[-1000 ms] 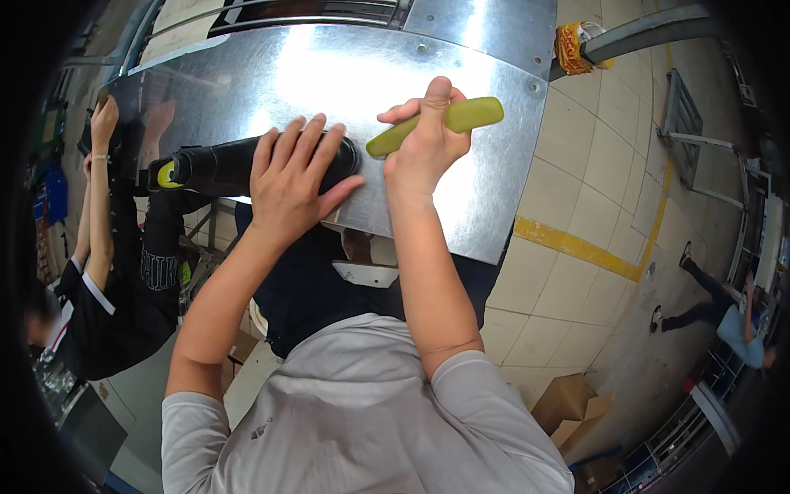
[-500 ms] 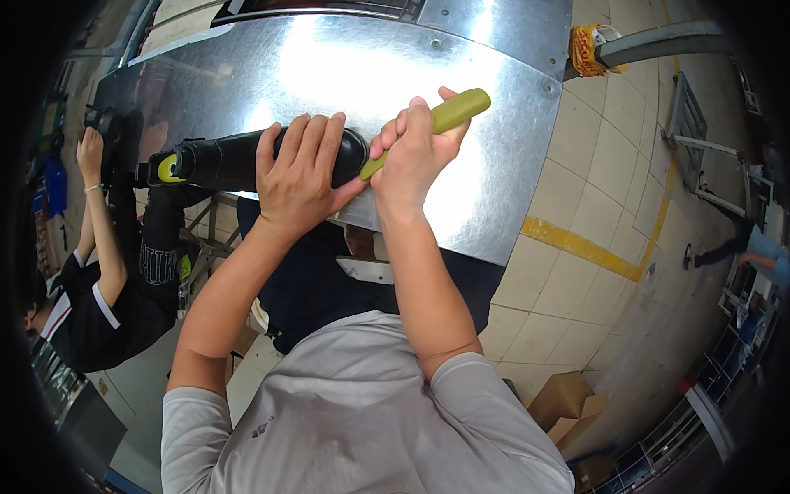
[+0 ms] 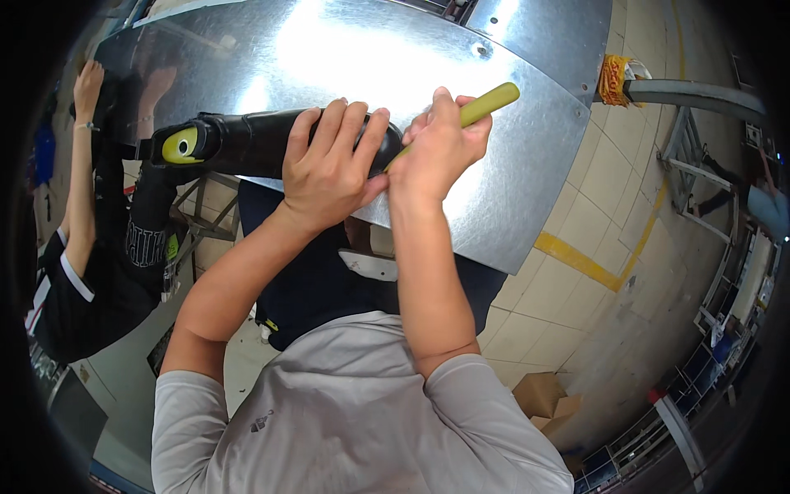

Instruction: The person repeatedly picks up black boots from a roller conveyor, rubs them with a green brush, and returns them to the conveyor. The process is repeated for multiple boots in a factory setting.

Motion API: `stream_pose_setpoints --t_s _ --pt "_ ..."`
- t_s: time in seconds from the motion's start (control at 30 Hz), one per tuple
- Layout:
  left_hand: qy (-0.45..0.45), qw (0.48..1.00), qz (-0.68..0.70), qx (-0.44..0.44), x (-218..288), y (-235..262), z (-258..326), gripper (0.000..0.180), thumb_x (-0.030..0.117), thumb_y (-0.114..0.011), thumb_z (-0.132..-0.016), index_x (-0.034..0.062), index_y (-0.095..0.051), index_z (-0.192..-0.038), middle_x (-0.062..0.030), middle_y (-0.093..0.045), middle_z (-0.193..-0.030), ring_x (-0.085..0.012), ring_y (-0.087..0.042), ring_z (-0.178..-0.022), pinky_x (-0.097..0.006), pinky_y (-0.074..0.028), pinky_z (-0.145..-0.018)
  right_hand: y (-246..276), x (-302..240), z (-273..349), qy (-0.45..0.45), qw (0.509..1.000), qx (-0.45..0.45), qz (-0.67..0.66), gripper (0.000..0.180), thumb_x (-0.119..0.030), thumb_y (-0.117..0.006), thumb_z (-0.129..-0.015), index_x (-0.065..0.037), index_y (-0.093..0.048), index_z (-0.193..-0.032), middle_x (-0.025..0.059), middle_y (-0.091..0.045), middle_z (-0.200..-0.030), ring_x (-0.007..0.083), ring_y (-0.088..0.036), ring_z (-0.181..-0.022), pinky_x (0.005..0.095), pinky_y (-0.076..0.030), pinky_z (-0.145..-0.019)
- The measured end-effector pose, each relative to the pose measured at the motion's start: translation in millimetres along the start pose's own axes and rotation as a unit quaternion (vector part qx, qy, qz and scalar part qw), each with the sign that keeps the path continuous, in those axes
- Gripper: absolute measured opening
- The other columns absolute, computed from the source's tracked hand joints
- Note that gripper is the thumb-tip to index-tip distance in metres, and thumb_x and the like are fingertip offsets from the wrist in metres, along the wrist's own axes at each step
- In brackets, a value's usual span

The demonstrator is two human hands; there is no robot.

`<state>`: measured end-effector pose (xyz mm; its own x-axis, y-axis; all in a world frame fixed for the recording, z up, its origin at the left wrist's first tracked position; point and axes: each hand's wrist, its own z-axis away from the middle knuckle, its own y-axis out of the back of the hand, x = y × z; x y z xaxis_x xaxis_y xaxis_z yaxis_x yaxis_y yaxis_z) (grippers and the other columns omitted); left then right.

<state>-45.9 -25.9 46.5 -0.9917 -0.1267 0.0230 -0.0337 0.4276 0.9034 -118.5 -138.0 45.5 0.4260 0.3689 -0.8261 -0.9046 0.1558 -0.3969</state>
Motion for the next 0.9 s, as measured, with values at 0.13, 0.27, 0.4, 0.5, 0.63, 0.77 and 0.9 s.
stream_pose_setpoints --t_s 0.13,0.27,0.4,0.5,0.63,0.77,0.9 --pt "-0.035 0.999 0.009 0.036 -11.9 1.6 4.9 0.058 0.053 -0.072 -0.082 0.0070 -0.066 -0.117 -0.0092 -0.063 -0.109 -0.0270 -0.060 -0.107 -0.043 -0.043 -0.099 1.1 -6.7 -12.7 -0.030 0.996 -0.024 -0.076 0.023 -0.003 -0.059 -0.095 -0.006 -0.044 -0.112 0.0017 -0.044 -0.070 0.0098 -0.040 -0.048 0.0278 -0.035 -0.043" --pt "-0.029 1.000 -0.004 0.006 -11.9 6.4 4.5 0.058 0.056 -0.073 -0.083 0.0116 -0.070 -0.120 -0.0058 -0.068 -0.116 -0.0224 -0.065 -0.113 -0.043 -0.038 -0.105 11.5 -8.8 3.5 -0.049 0.996 -0.023 -0.072 0.025 -0.003 -0.058 -0.095 -0.008 -0.044 -0.115 0.0018 -0.043 -0.069 0.0105 -0.040 -0.047 0.0286 -0.036 -0.044" --pt "-0.024 1.000 0.002 0.006 -10.2 6.2 3.1 0.057 0.054 -0.075 -0.083 0.0104 -0.070 -0.118 -0.0068 -0.070 -0.116 -0.0230 -0.066 -0.112 -0.043 -0.038 -0.106 4.8 -6.0 4.6 -0.035 0.997 -0.046 -0.046 0.027 -0.002 -0.058 -0.093 -0.006 -0.044 -0.115 0.0023 -0.046 -0.070 0.0091 -0.041 -0.047 0.0280 -0.037 -0.043" --pt "-0.023 0.999 0.012 0.023 -10.3 3.8 1.6 0.052 0.051 -0.079 -0.081 0.0097 -0.070 -0.110 -0.0078 -0.073 -0.117 -0.0244 -0.068 -0.113 -0.043 -0.038 -0.108 -1.7 -5.1 -9.4 -0.024 0.997 -0.065 -0.042 0.027 -0.001 -0.059 -0.092 -0.005 -0.044 -0.114 0.0013 -0.046 -0.067 0.0086 -0.041 -0.046 0.0265 -0.035 -0.041" --pt "-0.023 0.999 0.017 0.026 -8.5 -0.5 3.7 0.051 0.052 -0.080 -0.083 0.0090 -0.068 -0.106 -0.0093 -0.074 -0.118 -0.0266 -0.070 -0.111 -0.043 -0.038 -0.108 -17.2 0.1 -29.9 -0.067 0.987 -0.145 -0.030 0.024 -0.004 -0.065 -0.089 -0.008 -0.050 -0.107 -0.0002 -0.044 -0.064 0.0088 -0.041 -0.045 0.0256 -0.034 -0.041" --pt "-0.020 0.999 0.026 0.029 -8.7 -1.8 6.3 0.057 0.054 -0.081 -0.083 0.0079 -0.064 -0.112 -0.0107 -0.075 -0.117 -0.0271 -0.071 -0.109 -0.043 -0.038 -0.108 -23.1 0.2 -39.5 -0.147 0.955 -0.257 -0.006 0.023 -0.004 -0.068 -0.088 -0.009 -0.053 -0.106 -0.0019 -0.044 -0.062 0.0074 -0.040 -0.043 0.0243 -0.031 -0.040" --pt "-0.029 0.998 0.034 0.054 -12.1 -6.1 10.3 0.059 0.054 -0.083 -0.081 0.0072 -0.065 -0.111 -0.0102 -0.074 -0.115 -0.0284 -0.072 -0.108 -0.044 -0.040 -0.107 -37.6 7.6 -48.1 -0.188 0.912 -0.364 -0.007 0.025 -0.004 -0.071 -0.088 -0.008 -0.054 -0.106 -0.0051 -0.043 -0.060 0.0051 -0.039 -0.043 0.0232 -0.029 -0.040"
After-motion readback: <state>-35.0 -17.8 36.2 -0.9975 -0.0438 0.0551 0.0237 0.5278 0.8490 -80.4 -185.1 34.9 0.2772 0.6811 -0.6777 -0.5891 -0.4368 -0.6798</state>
